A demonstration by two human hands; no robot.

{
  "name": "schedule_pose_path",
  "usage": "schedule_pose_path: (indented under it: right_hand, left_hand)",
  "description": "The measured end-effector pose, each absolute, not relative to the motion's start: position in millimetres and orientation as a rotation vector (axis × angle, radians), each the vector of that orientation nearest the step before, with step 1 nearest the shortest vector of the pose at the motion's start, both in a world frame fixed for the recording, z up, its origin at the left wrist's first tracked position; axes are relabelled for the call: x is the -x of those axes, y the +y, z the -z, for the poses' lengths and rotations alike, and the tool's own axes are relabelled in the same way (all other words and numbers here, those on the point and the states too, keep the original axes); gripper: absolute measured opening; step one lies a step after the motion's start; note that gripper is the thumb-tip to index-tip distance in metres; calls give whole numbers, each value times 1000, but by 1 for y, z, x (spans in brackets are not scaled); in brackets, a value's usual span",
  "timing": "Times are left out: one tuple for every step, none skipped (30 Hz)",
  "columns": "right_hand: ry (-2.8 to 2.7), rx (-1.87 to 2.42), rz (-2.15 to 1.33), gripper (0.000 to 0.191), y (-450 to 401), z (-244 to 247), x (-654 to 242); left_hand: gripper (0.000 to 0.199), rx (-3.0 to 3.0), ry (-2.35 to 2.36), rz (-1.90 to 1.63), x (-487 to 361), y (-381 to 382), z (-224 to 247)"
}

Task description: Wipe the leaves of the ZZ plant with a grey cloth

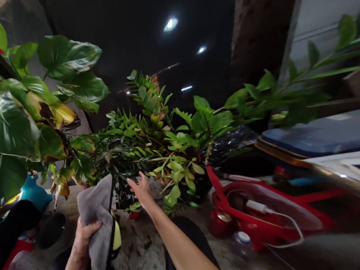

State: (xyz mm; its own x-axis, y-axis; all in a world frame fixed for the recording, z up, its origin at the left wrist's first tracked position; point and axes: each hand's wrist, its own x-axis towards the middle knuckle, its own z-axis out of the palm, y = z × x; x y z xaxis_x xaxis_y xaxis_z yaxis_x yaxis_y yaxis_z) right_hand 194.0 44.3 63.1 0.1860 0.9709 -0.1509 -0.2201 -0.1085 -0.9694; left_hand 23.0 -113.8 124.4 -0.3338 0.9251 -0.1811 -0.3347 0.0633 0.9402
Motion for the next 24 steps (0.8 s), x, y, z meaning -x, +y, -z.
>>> schedule_pose_path:
  right_hand:
    - [-831,1179,-1307,66,47,-63,-190]
    - [-838,1111,-1370,57,48,-63,-187]
    - [-856,1041,-1425,48,48,-63,-185]
    - [-873,979,-1465,40,49,-63,-184]
    - [-884,939,-1489,36,49,-63,-184]
    - [-890,925,-1504,35,50,-62,-185]
    - [-891,934,-1516,36,50,-61,-187]
    - [-890,955,-1526,35,50,-59,-190]
    - [-890,981,-1537,34,49,-57,-193]
    - [-891,1005,-1549,31,48,-54,-196]
    - [-894,1025,-1562,28,47,-51,-200]
    - [-901,1040,-1574,25,45,-49,-204]
    - [-911,1053,-1586,22,43,-46,-207]
    - [-922,1063,-1597,21,41,-44,-211]
    - [-934,1069,-1606,21,40,-42,-214]
    - [-942,1073,-1611,21,38,-41,-218]
    - [-947,1074,-1613,21,37,-40,-221]
    - [-946,1073,-1614,20,37,-40,-223]
    - [-941,1070,-1614,20,37,-41,-225]
    - [-934,1064,-1615,20,37,-42,-227]
    - [-927,1057,-1617,21,38,-43,-228]
    - [-920,1048,-1620,21,38,-44,-228]
    - [-913,1039,-1624,22,38,-45,-229]
    - [-906,1034,-1627,23,38,-46,-229]
  left_hand:
    - [55,-713,1267,-1514,-21,-107,-141]
    - [55,-756,1256,-1528,-20,-98,-159]
    - [55,-792,1248,-1548,-20,-87,-177]
    - [56,-827,1221,-1582,-22,-76,-194]
    - [56,-858,1194,-1632,-23,-64,-208]
    - [56,-887,1167,-1652,-26,-53,-216]
    - [55,-915,1142,-1650,-29,-44,-218]
    - [53,-938,1126,-1615,-31,-36,-214]
    - [52,-952,1122,-1547,-33,-32,-204]
    - [52,-960,1133,-1453,-34,-30,-190]
    - [52,-964,1152,-1342,-34,-32,-173]
    - [52,-963,1170,-1224,-33,-37,-158]
    - [52,-964,1178,-1115,-30,-44,-145]
    - [52,-969,1173,-1035,-26,-53,-137]
    - [50,-982,1161,-992,-21,-61,-137]
    - [49,-998,1145,-993,-15,-68,-143]
    - [47,-1014,1132,-1035,-10,-72,-156]
    - [46,-1029,1129,-1112,-6,-73,-174]
    - [49,-1029,1125,-1209,-3,-71,-194]
    - [50,-1019,1127,-1309,-3,-65,-213]
    - [50,-1009,1133,-1417,-4,-56,-230]
    - [50,-998,1143,-1509,-8,-46,-242]
    - [49,-991,1160,-1569,-12,-35,-248]
    - [48,-988,1181,-1586,-18,-25,-246]
